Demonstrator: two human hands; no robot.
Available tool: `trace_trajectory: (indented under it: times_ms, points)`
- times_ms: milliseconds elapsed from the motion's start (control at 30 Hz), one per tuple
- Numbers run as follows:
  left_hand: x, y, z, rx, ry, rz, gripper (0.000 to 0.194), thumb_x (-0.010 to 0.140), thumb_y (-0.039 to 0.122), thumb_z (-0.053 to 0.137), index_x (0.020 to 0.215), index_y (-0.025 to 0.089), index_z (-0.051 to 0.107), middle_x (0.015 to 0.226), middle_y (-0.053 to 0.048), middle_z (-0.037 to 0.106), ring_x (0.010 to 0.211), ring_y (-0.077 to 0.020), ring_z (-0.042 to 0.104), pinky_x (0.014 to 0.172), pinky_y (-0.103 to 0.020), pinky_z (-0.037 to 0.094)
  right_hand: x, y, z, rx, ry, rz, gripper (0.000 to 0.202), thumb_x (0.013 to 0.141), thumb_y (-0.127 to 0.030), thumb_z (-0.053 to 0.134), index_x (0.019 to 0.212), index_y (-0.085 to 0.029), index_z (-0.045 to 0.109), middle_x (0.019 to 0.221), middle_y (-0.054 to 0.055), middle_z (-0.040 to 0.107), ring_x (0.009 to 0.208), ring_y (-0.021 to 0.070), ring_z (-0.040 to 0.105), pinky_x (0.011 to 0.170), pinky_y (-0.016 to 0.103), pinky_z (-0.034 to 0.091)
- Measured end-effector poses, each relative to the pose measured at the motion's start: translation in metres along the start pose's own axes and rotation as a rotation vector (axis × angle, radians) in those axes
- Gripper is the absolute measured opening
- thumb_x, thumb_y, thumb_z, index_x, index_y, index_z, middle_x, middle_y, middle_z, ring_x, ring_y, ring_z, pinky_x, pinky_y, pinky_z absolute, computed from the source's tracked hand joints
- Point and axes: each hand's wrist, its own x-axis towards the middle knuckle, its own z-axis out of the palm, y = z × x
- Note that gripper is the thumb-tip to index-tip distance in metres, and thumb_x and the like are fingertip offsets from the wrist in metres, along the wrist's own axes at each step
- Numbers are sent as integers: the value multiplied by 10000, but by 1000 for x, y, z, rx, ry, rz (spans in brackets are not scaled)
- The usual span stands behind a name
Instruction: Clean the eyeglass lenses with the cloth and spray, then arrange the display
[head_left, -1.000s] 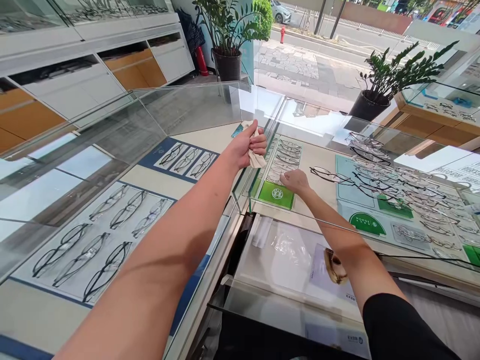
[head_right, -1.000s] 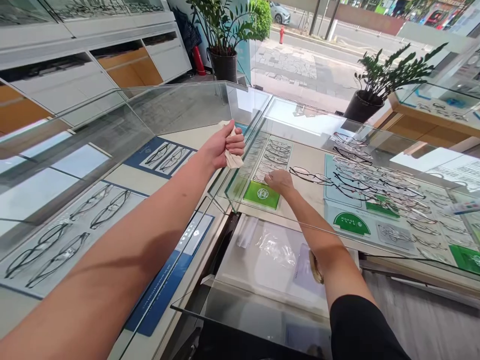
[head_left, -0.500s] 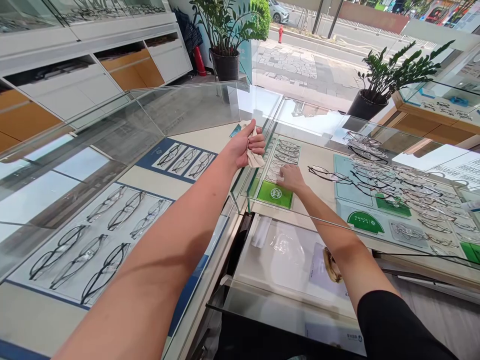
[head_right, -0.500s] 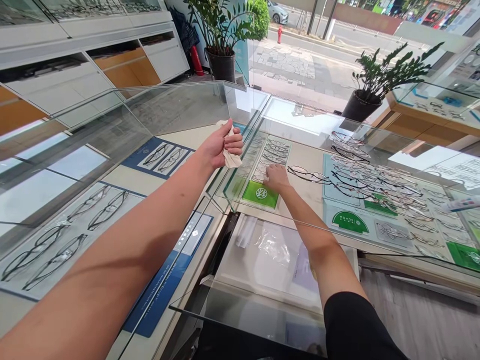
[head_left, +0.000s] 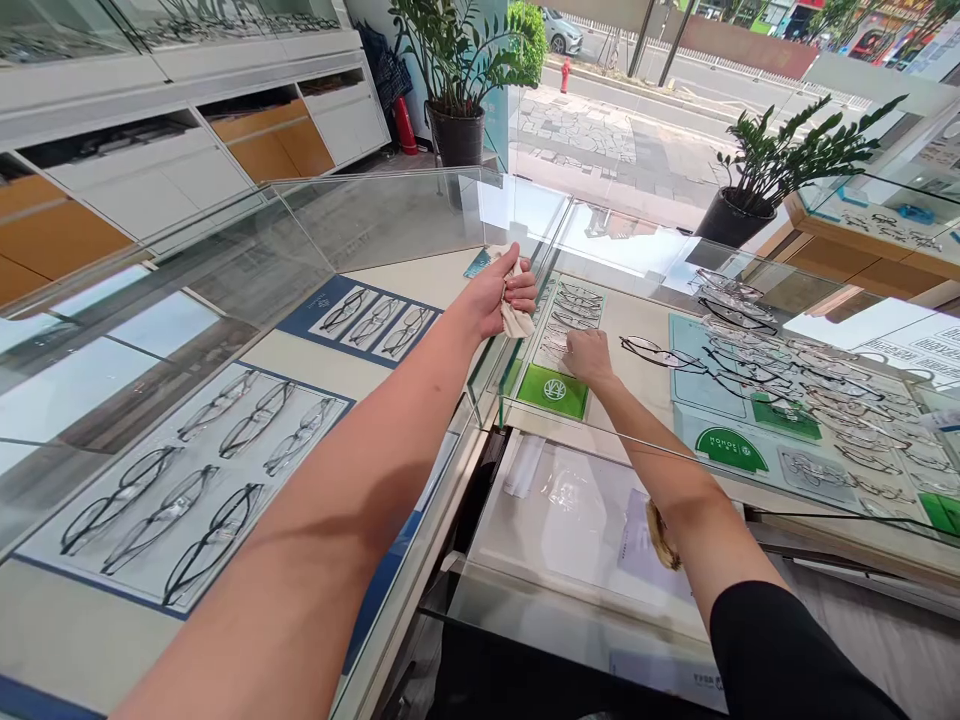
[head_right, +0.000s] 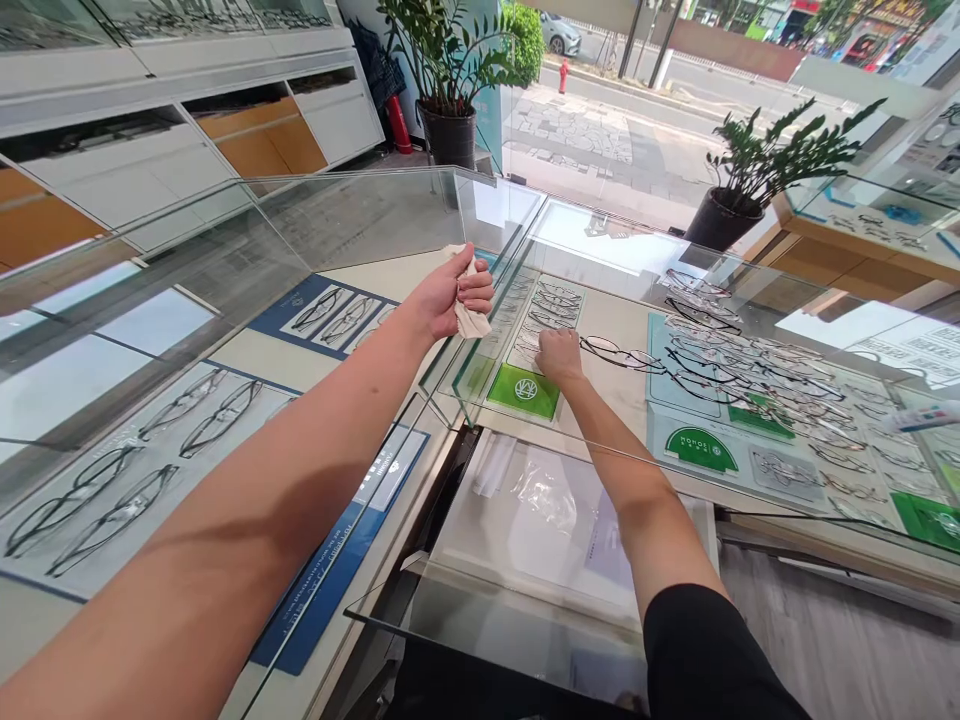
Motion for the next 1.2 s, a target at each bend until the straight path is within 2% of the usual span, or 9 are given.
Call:
trace_trajectory:
  times_ms: [133, 300, 533, 633, 733, 867, 1000, 1100, 1200]
  points:
    - [0, 0, 1, 1, -7, -2, 501, 1194, 524, 582, 815, 202, 526, 528, 112, 331, 350, -50, 339, 358, -153, 271, -26, -4, -21, 10, 53, -28, 156, 993, -175, 566, 1077, -204, 694, 1164, 178, 795, 1213, 372, 593, 1139, 510, 353]
    - [1, 1, 0, -5, -12, -10, 486, 1167, 518, 651, 819, 207, 518, 524, 115, 343, 345, -51, 346, 350, -153, 266, -93, -19, -43, 40, 30, -95, 83, 926, -174, 654, 955, -246, 626, 1060, 122, 788, 1153, 343, 616, 1126, 488, 379]
    - [2, 3, 1, -1, -6, -7, 518, 1226, 519, 478, 815, 208, 521, 509, 98, 351, 339, -68, 355, 343, -172, 286, -212, -56, -74, 362, -219, -246, 298, 836, -188, 757, 865, -280, 475, 893, 31, 695, 1015, 293, 613, 994, 432, 446]
    - [2, 5, 2, 23, -2, -1, 531, 1232, 522, 455, 809, 207, 515, 505, 100, 353, 336, -67, 360, 347, -169, 279, -249, -74, -100, 500, -304, -303, 360, 799, -153, 792, 867, -280, 462, 885, 4, 660, 976, 262, 592, 1018, 423, 450]
    - [2, 5, 4, 51, 5, 5, 528, 1229, 521, 473, 807, 206, 512, 502, 106, 352, 334, -63, 352, 351, -163, 270, -266, -83, -140, 638, -357, -336, 355, 788, -145, 802, 881, -278, 487, 947, 7, 692, 988, 247, 596, 1001, 396, 453]
    - [1, 6, 6, 70, 22, 12, 531, 1232, 509, 471, 800, 203, 510, 496, 106, 351, 328, -62, 342, 348, -161, 263, -252, -73, -205, 675, -225, -322, 272, 854, -188, 750, 894, -273, 495, 1022, 20, 719, 981, 236, 601, 982, 383, 442]
    - [-1, 5, 8, 84, 24, 20, 553, 1247, 507, 420, 793, 203, 507, 493, 104, 344, 325, -62, 351, 345, -160, 268, -195, -39, -255, 398, 53, -301, 209, 881, -194, 673, 885, -270, 479, 973, 36, 711, 1005, 272, 585, 1042, 441, 395]
    - [-1, 5, 9, 94, 22, 21, 554, 1249, 504, 416, 793, 202, 506, 497, 106, 342, 322, -60, 348, 344, -160, 272, -140, -5, -266, 223, 152, -246, 211, 869, -205, 680, 871, -269, 479, 955, 52, 701, 1041, 301, 572, 1048, 461, 380]
    - [-1, 5, 8, 93, 21, 23, 559, 1251, 513, 398, 799, 202, 504, 502, 111, 333, 322, -58, 344, 346, -159, 273, -94, 23, -258, 123, 139, -168, 203, 869, -205, 683, 858, -266, 489, 951, 69, 691, 1077, 324, 572, 1029, 462, 382]
